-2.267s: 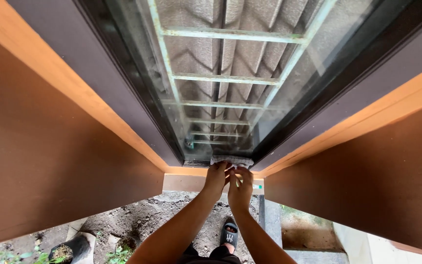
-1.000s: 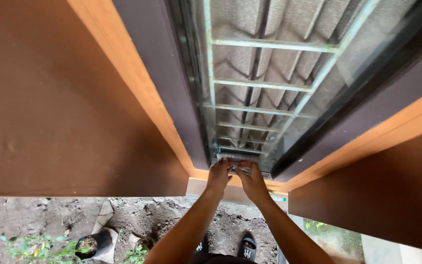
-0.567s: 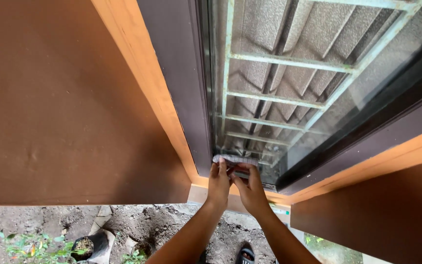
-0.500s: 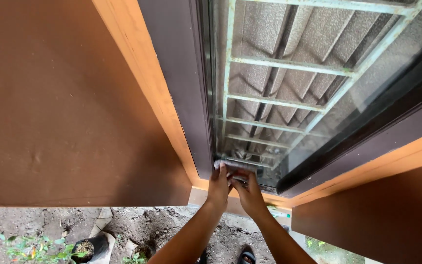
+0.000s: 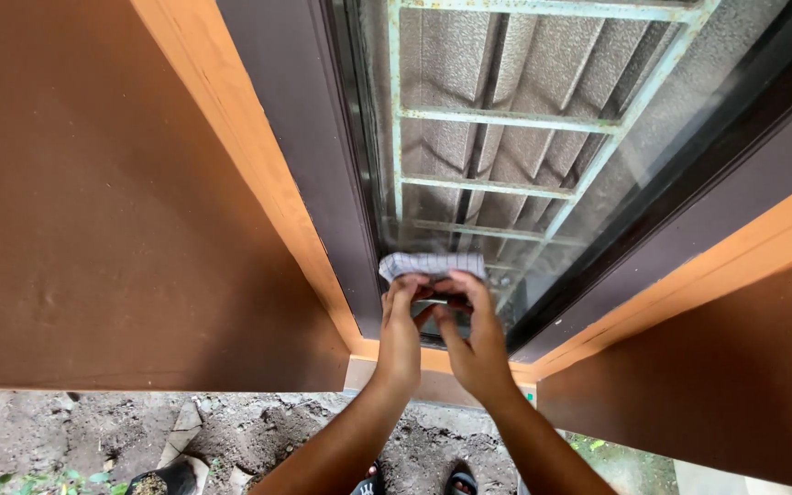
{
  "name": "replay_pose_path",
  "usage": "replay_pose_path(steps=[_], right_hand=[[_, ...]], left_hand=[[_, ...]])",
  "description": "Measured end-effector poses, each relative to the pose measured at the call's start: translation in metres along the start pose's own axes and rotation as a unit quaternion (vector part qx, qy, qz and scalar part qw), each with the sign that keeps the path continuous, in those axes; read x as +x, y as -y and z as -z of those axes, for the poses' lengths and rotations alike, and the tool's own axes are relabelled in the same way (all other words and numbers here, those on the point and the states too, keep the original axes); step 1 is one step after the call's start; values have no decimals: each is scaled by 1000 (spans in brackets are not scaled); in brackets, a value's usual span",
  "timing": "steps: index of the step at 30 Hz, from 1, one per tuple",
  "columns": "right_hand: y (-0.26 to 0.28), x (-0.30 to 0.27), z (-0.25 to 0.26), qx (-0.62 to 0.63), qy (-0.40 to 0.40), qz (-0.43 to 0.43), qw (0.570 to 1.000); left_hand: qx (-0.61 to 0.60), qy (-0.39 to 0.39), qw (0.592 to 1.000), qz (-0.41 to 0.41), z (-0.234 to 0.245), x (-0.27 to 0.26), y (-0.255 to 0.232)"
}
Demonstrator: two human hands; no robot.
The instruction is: The person is cleaning a narrow exterior window pane by spraying it with a cleaning solution and wiping it thoroughly with a cloth.
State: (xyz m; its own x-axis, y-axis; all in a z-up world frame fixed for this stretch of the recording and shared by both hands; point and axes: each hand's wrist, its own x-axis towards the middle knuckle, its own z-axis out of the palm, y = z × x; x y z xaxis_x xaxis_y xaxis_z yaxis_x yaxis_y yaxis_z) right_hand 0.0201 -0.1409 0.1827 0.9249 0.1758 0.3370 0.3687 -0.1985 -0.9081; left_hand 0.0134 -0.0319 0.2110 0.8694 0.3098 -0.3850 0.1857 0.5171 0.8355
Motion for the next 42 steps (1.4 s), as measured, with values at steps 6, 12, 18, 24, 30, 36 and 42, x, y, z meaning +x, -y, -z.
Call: replay_pose_path(steps=[6, 12, 18, 24, 30, 36, 42], right_hand=[[-92, -32, -28, 89, 20, -186, 978], [-27, -10, 12, 70, -45, -27, 996], [7, 2, 41, 65, -130, 105, 984], [-103, -40, 13, 73, -176, -135, 972], [-61, -25, 27, 38, -186, -71, 979], [-45, -23, 21, -115, -223, 47, 967], [-62, -41, 12, -116, -209, 11, 971]], left_hand=[[218, -65, 973, 32, 40, 55, 84], [57, 27, 996, -56, -3, 18, 44], [-6, 162, 975, -150, -37, -10, 24], [150, 83, 983, 60, -15, 25, 86], [134, 111, 985, 20, -47, -6, 47], [141, 103, 984, 30, -61, -20, 26], [105, 94, 988, 69, -30, 10, 70]])
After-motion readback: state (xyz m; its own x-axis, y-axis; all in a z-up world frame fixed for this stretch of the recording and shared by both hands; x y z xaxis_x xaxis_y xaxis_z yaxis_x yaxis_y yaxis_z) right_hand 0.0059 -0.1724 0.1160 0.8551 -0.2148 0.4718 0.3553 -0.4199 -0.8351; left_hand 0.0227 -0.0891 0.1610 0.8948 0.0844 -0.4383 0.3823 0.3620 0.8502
